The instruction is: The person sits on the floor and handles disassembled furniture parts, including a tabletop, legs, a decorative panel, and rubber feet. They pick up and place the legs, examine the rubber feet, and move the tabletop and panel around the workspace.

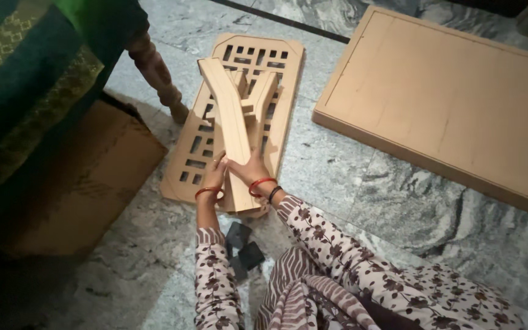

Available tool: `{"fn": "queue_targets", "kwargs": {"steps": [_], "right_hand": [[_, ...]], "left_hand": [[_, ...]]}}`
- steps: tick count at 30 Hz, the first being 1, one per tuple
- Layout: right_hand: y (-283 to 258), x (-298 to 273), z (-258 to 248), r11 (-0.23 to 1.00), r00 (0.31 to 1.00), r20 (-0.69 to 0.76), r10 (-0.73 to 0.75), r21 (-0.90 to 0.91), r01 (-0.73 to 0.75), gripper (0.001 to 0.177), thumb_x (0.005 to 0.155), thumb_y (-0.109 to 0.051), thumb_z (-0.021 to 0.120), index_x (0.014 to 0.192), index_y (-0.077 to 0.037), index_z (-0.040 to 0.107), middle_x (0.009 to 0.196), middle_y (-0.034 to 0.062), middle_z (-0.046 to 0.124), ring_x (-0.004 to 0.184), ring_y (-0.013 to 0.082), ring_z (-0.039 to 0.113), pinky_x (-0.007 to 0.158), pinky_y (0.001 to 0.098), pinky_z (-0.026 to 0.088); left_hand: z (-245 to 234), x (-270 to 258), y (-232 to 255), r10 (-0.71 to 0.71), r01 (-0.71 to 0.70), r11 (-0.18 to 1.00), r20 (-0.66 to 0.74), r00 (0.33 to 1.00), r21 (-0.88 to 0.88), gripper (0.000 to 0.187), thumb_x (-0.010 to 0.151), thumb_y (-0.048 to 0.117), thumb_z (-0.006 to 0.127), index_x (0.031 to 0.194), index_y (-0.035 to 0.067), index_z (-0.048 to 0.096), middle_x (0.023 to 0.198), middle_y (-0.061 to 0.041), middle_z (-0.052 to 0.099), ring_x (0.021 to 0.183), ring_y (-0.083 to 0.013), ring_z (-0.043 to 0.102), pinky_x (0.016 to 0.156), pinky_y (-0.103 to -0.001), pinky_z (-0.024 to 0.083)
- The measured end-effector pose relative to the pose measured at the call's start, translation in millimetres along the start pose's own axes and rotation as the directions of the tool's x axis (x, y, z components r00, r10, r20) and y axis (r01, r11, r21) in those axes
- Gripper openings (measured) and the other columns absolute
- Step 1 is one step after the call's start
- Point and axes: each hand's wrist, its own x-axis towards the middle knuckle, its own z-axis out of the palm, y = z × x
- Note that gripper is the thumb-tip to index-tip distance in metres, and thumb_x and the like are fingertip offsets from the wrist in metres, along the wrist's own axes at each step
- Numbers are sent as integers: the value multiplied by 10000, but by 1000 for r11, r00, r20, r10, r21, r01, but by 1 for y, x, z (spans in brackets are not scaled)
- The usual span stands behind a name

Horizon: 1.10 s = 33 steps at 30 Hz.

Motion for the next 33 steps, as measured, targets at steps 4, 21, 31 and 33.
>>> {"fn": "queue_targets", "kwargs": {"steps": [4,21,31,33], "right_hand": [[-20,-9,2,979,1000,-22,-4,-205,0,894,709,-446,882,1298,87,473,1176,245,713,1074,305,729,898,369,583],[37,17,-42,983,987,151,-56,179,28,643,839,-235,765,1359,23,491,1195,162,695,1032,216,696,881,356,596],[-5,-36,-147,962,961,168,-221,198,187,708,905,-304,732,1464,23,446,1296,146,635,1160,195,622,980,344,549],[-12,-57,-188,931,942,167,-291,278,238,797,873,-361,724,1510,0,408,1322,134,617,1172,194,614,976,339,549]], "left_hand": [[13,-3,5,24,-13,994,-102,995,106,473,1019,261,495,1443,59,553,1414,-205,601,1320,-330,582,1075,-387,451],[46,11,28,-490,461,719,90,867,-520,763,971,664,478,1465,82,482,1349,-140,597,1182,-325,613,1024,-509,500],[145,-41,69,-229,355,732,281,932,-581,415,972,337,627,1277,56,616,1089,-157,711,926,-272,699,750,-431,591],[177,-52,89,-67,182,792,214,974,-582,374,991,287,635,1272,45,583,1114,-128,703,972,-222,703,790,-384,604]]}}
